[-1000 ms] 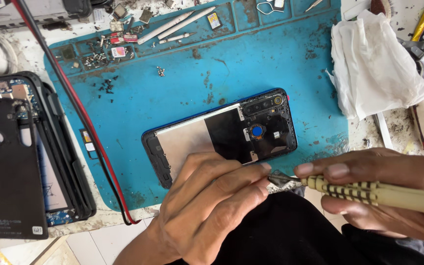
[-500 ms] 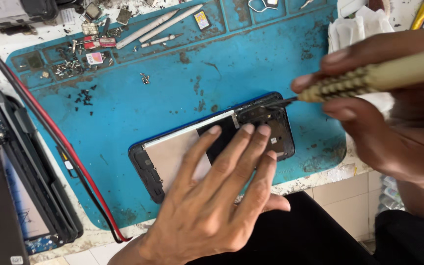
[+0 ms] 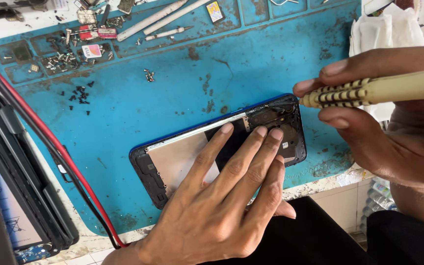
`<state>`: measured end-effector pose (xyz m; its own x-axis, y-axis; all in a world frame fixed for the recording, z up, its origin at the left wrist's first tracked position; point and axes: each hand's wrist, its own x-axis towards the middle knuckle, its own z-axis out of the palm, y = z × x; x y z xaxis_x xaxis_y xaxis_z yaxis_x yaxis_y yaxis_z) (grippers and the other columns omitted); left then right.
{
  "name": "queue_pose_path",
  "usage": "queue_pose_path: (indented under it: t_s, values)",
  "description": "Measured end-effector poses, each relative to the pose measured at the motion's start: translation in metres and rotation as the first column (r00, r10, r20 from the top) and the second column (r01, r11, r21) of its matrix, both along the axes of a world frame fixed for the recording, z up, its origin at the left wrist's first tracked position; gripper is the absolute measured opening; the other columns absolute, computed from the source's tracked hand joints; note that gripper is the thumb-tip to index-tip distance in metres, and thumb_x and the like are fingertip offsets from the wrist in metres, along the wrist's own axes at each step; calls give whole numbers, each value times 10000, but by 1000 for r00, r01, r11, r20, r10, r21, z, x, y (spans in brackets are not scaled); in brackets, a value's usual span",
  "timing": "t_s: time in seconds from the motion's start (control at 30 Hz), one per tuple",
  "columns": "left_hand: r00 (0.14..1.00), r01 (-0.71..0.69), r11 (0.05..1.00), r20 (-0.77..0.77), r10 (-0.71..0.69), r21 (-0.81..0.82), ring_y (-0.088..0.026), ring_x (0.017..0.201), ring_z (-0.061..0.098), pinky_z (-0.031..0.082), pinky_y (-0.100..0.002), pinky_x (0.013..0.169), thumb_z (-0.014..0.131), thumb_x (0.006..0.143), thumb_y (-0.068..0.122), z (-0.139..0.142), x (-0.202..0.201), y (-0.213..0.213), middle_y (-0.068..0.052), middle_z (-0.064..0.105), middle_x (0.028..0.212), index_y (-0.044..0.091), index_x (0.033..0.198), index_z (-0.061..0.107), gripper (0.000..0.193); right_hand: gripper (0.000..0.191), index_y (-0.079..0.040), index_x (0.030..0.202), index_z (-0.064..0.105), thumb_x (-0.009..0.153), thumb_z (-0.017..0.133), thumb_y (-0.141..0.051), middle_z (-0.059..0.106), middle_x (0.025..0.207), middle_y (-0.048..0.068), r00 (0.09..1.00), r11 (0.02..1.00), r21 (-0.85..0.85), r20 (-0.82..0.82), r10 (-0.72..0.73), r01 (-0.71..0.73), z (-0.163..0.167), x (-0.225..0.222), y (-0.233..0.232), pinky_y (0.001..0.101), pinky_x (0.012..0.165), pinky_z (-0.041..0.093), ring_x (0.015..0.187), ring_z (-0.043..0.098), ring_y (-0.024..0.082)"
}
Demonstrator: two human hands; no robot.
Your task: The person solders a small component onto the exposed motherboard of a disassembled smartphone lying on a blue repair mat, holding the board steady with one hand while applying a soldering iron. They then lift the phone, turn it over, and press the rear housing back onto the device.
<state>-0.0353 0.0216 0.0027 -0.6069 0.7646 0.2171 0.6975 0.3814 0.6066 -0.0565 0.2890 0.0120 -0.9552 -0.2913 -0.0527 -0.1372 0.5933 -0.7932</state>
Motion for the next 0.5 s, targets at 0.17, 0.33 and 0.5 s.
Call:
queue_pose_path:
  t_s: [0.17, 0.33, 0.5]
  values:
    - [1000, 6, 1000, -10, -6, -2, -340, 1435, 521, 389, -602, 1207, 698, 1044, 422, 0, -1, -1, -256, 608, 1446, -60, 1265, 628, 535, 294, 79, 1229, 501, 967, 614, 8, 709, 1056, 228, 1000, 1000, -2, -10, 21, -21, 5, -2, -4, 304, 890, 624, 1077, 733, 262]
    - [1000, 6, 1000, -18, -6, -5, -332, 1434, 520, 391, -600, 1209, 692, 1051, 431, 0, -1, 0, -243, 612, 1442, -51, 1260, 639, 528, 371, 90, 1241, 492, 906, 621, -1, 700, 1103, 237, 984, 985, -60, 62, 164, -161, 13, -22, -10, 319, 906, 630, 1087, 722, 280]
    - [999, 6, 1000, -39, -7, -18, -324, 1441, 513, 391, -592, 1215, 688, 1059, 437, -2, 0, -1, -233, 613, 1451, -47, 1261, 648, 526, 271, 72, 1205, 552, 954, 649, 37, 684, 1118, 200, 1000, 996, -85, 7, 22, -21, 9, -13, -17, 334, 963, 641, 1141, 725, 262]
